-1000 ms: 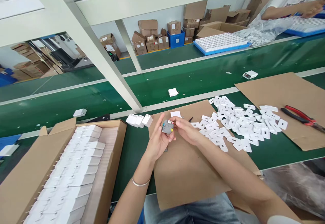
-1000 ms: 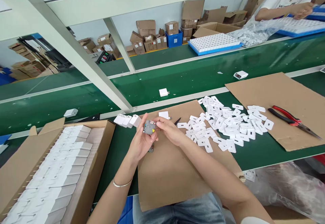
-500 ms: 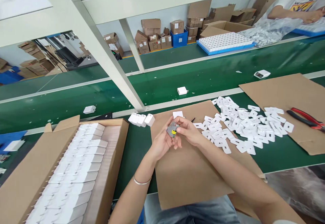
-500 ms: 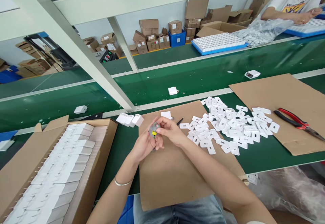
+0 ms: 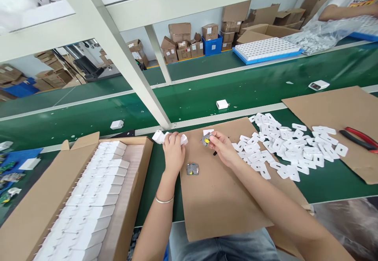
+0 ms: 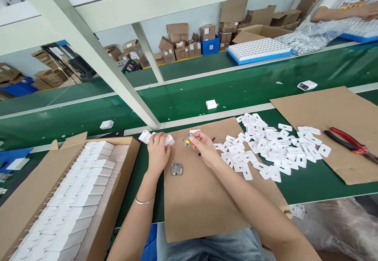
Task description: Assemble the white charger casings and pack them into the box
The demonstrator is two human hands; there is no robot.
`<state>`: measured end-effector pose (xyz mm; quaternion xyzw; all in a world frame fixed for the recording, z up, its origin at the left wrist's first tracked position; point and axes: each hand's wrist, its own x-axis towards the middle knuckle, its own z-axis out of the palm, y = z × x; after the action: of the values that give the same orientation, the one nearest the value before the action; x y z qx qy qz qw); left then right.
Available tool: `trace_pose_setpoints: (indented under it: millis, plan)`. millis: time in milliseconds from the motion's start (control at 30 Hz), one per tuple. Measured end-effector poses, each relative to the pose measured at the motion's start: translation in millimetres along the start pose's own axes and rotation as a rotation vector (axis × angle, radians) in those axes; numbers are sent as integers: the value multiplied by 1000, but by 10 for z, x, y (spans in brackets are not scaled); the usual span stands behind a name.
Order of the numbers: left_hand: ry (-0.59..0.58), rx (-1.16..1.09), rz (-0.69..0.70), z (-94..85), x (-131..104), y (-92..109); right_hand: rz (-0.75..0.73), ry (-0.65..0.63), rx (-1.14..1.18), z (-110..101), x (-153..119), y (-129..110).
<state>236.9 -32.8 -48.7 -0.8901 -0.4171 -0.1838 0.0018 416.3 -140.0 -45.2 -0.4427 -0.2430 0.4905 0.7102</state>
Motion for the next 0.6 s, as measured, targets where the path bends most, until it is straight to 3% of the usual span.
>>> trace_pose_setpoints:
  millis: [167,367,467,600]
  plan:
    - [-48,-34,74,-40,-29,91,-3,32,0,-16,21,-18]
    - [30,-191,-19,-55,-5,0,5,44,2,-33,31,-21]
    - [50,-507,-144,-72,-11,-11,1,44,5,-40,35,-27]
    - [-176,-1013,-362,-61,-22,51,6,49,33,-61,49,-33]
